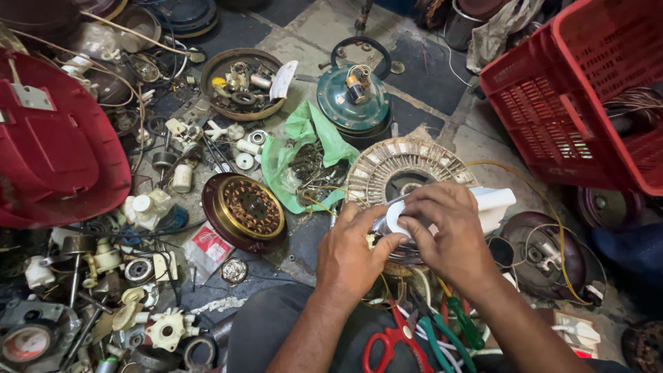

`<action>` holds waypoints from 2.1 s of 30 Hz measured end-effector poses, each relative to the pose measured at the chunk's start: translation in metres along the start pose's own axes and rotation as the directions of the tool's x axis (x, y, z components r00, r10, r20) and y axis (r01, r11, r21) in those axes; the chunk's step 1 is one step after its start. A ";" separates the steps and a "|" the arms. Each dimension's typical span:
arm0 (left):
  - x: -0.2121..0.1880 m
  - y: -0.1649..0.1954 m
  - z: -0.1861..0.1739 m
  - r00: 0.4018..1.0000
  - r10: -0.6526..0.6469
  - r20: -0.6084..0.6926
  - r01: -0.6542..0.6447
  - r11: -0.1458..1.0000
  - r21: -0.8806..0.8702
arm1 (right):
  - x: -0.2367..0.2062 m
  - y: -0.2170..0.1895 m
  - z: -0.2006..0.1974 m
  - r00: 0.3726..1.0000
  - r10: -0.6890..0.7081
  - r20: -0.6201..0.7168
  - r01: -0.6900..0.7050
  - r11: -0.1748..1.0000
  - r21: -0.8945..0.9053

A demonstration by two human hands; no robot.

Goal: The person is repairing a white electric iron by connecting wires to its internal components. They use a screwdriver to adjust connections and test the appliance with a power cord.

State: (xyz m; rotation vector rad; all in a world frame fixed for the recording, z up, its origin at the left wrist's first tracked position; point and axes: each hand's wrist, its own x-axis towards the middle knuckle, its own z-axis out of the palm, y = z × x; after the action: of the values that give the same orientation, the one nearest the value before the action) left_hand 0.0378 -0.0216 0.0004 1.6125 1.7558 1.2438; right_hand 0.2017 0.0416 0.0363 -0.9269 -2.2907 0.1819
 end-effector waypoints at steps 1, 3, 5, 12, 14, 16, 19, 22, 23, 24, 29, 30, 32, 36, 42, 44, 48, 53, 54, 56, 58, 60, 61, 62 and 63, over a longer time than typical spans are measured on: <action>0.000 0.000 0.000 1.000 0.002 -0.001 -0.002 1.000 -0.002 | 0.000 0.000 0.001 1.000 -0.005 -0.001 0.005 1.000 -0.003; 0.000 0.001 -0.001 1.000 0.005 -0.001 -0.005 1.000 -0.007 | 0.000 0.001 0.002 1.000 -0.013 -0.001 0.013 1.000 -0.010; 0.000 0.001 -0.002 1.000 0.013 -0.008 -0.013 1.000 -0.017 | 0.000 0.002 0.001 1.000 -0.019 0.004 0.019 1.000 -0.001; 0.000 0.005 -0.004 1.000 0.005 -0.008 -0.005 1.000 -0.022 | 0.001 0.002 0.000 1.000 -0.011 0.000 0.011 1.000 0.005; 0.001 0.005 -0.004 1.000 -0.006 0.004 0.006 1.000 -0.020 | 0.000 0.001 -0.002 1.000 0.006 -0.004 -0.006 1.000 0.015; 0.001 0.005 -0.005 1.000 -0.004 0.005 0.004 1.000 -0.016 | -0.003 0.001 -0.005 0.999 0.026 -0.022 -0.025 0.999 0.033; 0.000 0.004 -0.005 1.000 0.007 -0.002 -0.007 1.000 -0.011 | -0.008 0.003 -0.013 0.995 0.073 -0.067 -0.069 0.996 0.061; 0.000 0.004 -0.003 1.000 0.007 -0.004 -0.007 1.000 0.001 | -0.011 0.007 -0.020 0.990 0.104 -0.093 -0.099 0.994 0.054; 0.000 0.004 -0.003 1.000 0.012 -0.009 -0.012 1.000 0.002 | -0.011 0.008 -0.021 0.992 0.088 -0.088 -0.085 0.996 0.038; 0.001 0.004 -0.003 1.000 0.017 -0.015 -0.017 1.000 0.005 | -0.011 0.009 -0.022 0.994 0.072 -0.084 -0.070 0.997 0.022; 0.001 0.004 -0.003 1.000 0.015 -0.010 -0.015 1.000 -0.002 | -0.008 0.008 -0.019 0.999 0.035 -0.007 -0.035 0.998 0.053; 0.001 0.004 -0.003 1.000 0.010 -0.005 -0.010 1.000 0.001 | -0.006 0.008 -0.018 1.000 0.020 0.016 -0.020 0.999 0.044; 0.000 0.004 -0.003 1.000 0.020 -0.012 -0.020 1.000 -0.004 | -0.003 0.009 -0.014 1.000 -0.006 0.031 0.006 1.000 0.009; 0.001 0.003 -0.003 1.000 0.019 -0.009 -0.019 1.000 -0.008 | 0.000 0.012 -0.009 1.000 0.002 0.024 -0.003 0.999 0.033; 0.000 0.004 -0.003 1.000 0.002 -0.003 -0.002 1.000 0.000 | -0.002 0.015 -0.006 1.000 0.004 0.020 -0.005 0.999 0.032; 0.000 0.004 -0.003 1.000 0.008 -0.008 -0.008 1.000 -0.002 | -0.002 0.014 -0.005 1.000 -0.012 0.012 0.012 1.000 0.029; 0.000 0.004 -0.002 1.000 -0.003 -0.008 0.003 1.000 -0.017 | -0.002 0.013 -0.005 1.000 -0.006 0.016 0.006 0.999 0.035; -0.002 0.002 0.000 0.999 0.026 -0.033 -0.027 1.000 -0.008 | -0.002 0.011 -0.007 0.999 -0.027 0.037 0.027 0.999 0.017; -0.002 0.002 0.001 0.999 0.027 -0.033 -0.027 1.000 -0.012 | -0.001 0.011 -0.007 0.999 -0.037 0.038 0.036 0.999 0.009; -0.001 0.002 0.002 0.998 0.037 -0.048 -0.038 0.999 -0.012 | 0.000 0.011 -0.008 0.998 -0.041 0.046 0.040 0.999 0.013; -0.001 0.001 0.002 0.997 0.050 -0.061 -0.051 0.998 -0.026 | 0.001 0.010 -0.008 0.998 -0.039 0.050 0.038 0.999 0.017; -0.001 0.000 0.000 0.996 0.059 -0.069 -0.062 0.997 -0.052 | 0.002 0.009 -0.009 0.998 -0.028 0.058 0.026 0.999 0.023; -0.001 0.000 -0.001 0.995 0.065 -0.076 -0.069 0.997 -0.040 | 0.002 0.009 -0.011 0.999 -0.042 0.030 0.041 0.999 0.024; -0.001 -0.001 -0.002 0.994 0.071 -0.082 -0.074 0.997 -0.031 | 0.000 0.008 -0.013 0.999 -0.054 0.004 0.054 0.998 0.022; -0.002 -0.002 -0.003 0.993 0.076 -0.088 -0.078 0.997 -0.020 | -0.002 0.007 -0.016 0.998 -0.067 -0.022 0.067 0.997 0.022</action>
State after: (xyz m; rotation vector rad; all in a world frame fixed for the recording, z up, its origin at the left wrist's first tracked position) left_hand 0.0351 -0.0238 -0.0001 1.6497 1.7380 1.3847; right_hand 0.2167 0.0440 0.0448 -0.8354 -2.2918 0.1686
